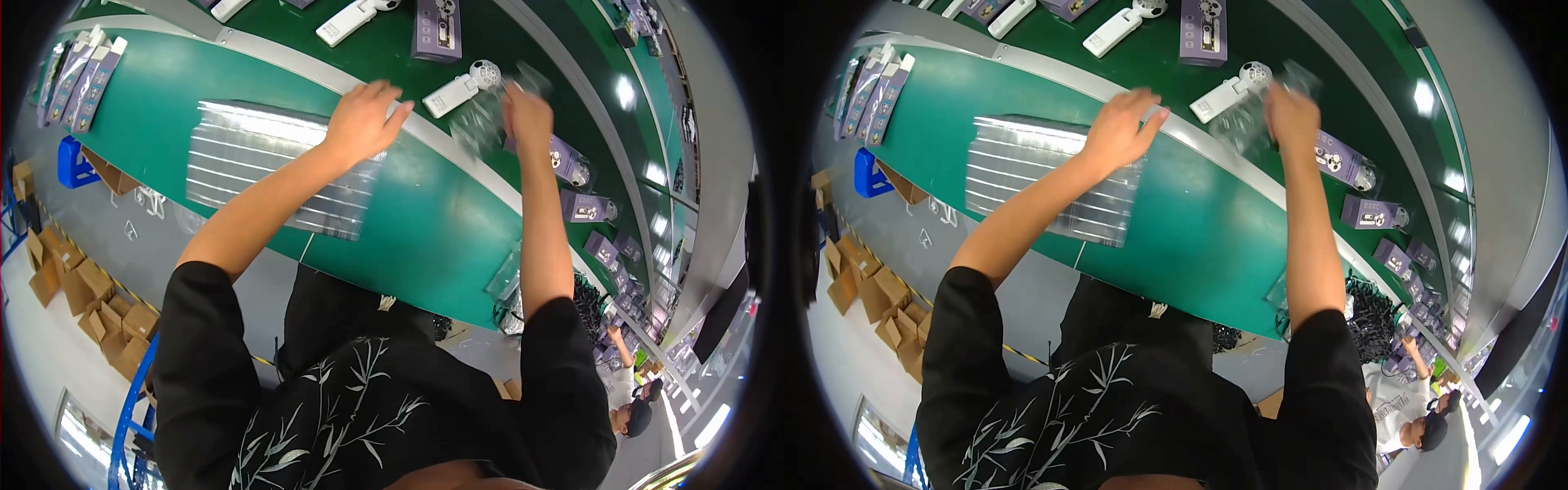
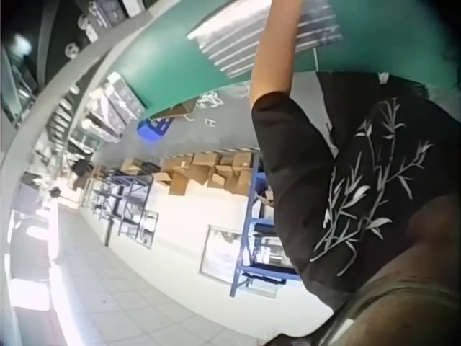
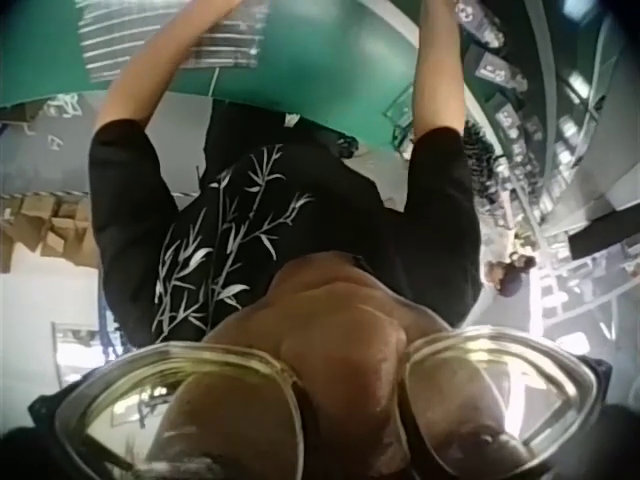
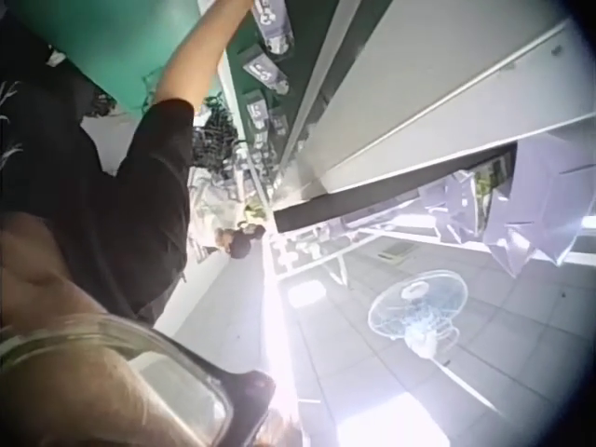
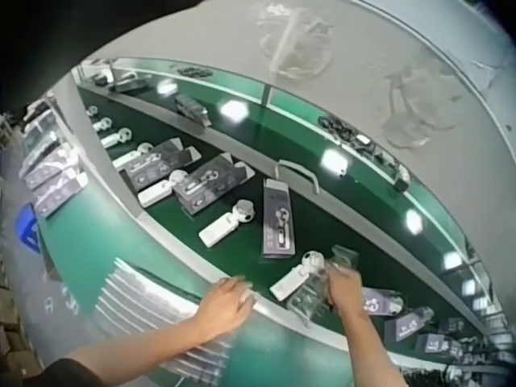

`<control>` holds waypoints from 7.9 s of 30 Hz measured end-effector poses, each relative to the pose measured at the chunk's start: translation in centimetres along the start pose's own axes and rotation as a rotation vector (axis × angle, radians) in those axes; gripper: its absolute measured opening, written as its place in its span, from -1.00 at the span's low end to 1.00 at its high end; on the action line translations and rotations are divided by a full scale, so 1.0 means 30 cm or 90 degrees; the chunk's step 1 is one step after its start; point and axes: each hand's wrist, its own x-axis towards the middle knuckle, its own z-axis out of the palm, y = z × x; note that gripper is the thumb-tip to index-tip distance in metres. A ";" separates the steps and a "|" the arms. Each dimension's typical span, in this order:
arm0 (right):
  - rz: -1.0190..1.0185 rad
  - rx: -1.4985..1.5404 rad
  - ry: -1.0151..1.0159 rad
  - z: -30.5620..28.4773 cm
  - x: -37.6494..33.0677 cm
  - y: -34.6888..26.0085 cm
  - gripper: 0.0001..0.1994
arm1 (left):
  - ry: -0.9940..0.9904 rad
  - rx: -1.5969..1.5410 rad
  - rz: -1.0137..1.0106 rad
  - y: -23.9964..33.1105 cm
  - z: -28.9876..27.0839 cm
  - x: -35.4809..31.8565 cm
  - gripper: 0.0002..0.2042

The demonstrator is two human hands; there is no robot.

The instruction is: Packing small electronic devices and plastic components into boxes on a factory assembly line.

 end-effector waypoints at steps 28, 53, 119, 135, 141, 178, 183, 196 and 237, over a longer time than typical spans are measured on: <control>-0.510 -0.809 -0.153 -0.410 0.243 0.293 -0.63 | -0.316 0.095 0.511 0.124 0.319 0.445 -0.18; 0.185 0.270 -0.163 0.398 -0.613 0.201 -0.56 | -0.204 0.160 0.161 -0.120 -0.098 -0.153 -0.68; 0.147 0.157 -0.092 0.473 0.274 -0.216 -0.70 | 0.163 0.035 0.022 -0.254 -0.194 0.098 -0.57; -0.529 -0.880 -0.151 0.022 0.315 -0.229 -0.72 | -0.048 0.261 0.053 -0.367 -0.189 0.233 -0.22; -0.659 -0.887 -0.108 -0.065 0.501 0.000 -0.69 | -0.034 0.166 0.270 -0.233 0.028 0.407 -0.33; 0.078 0.205 -0.413 0.889 -0.510 0.003 -0.74 | -0.132 0.122 0.191 -0.445 -0.381 -0.166 -0.66; -0.070 0.323 -0.117 0.650 -0.455 -0.014 -0.64 | -0.123 0.141 0.178 -0.477 -0.409 -0.172 -0.67; -0.447 -0.647 -0.366 0.697 0.380 -0.383 -0.68 | -0.112 0.154 0.162 -0.496 -0.440 -0.171 -0.64; -0.236 -0.047 0.192 -0.424 -1.179 0.416 -0.45 | -0.103 -0.279 -0.073 0.924 -0.737 0.934 -0.61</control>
